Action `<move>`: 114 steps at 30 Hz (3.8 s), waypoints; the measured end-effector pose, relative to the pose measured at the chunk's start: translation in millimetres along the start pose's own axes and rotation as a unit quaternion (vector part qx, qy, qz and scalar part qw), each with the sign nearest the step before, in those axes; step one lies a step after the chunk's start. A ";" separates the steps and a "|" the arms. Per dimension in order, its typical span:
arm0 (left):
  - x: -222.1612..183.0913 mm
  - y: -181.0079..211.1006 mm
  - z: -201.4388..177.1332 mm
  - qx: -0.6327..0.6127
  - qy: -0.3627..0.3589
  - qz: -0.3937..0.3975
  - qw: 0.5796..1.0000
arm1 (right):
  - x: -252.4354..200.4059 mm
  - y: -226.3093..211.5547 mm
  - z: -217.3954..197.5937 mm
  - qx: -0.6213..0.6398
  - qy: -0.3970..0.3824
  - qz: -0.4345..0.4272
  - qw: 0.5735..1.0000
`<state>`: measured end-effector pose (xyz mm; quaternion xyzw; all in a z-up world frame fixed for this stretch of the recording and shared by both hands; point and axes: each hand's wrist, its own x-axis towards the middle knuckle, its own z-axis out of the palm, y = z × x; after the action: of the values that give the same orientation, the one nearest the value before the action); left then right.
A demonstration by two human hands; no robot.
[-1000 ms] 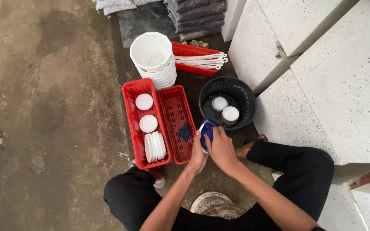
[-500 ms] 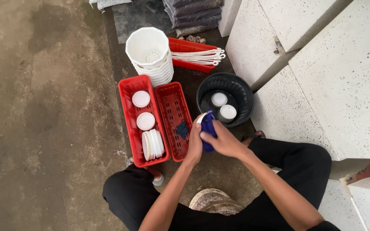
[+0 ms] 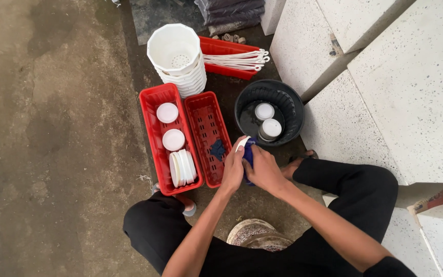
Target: Wiping small white plates with a cloth and stacking them into red plastic crates.
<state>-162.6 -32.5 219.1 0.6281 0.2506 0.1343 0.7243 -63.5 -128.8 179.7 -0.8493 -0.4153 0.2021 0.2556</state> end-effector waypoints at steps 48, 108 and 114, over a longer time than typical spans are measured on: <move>15.8 -58.6 -1.3 -0.230 0.069 0.087 0.967 | 15.8 -76.8 -63.9 -0.206 0.069 -0.127 0.968; 22.8 -80.3 11.3 -0.281 0.052 -0.130 0.950 | 17.7 -5.1 -9.3 -0.206 0.124 -0.143 0.960; 48.0 -122.2 -10.0 -0.309 0.103 -0.117 0.938 | -0.3 -12.6 -22.2 -0.150 -0.034 -0.232 0.960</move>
<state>-142.4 -21.0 89.5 0.3222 0.3417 0.1828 0.8637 -59.0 -128.3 204.8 -0.7510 -0.6349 0.1015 0.1505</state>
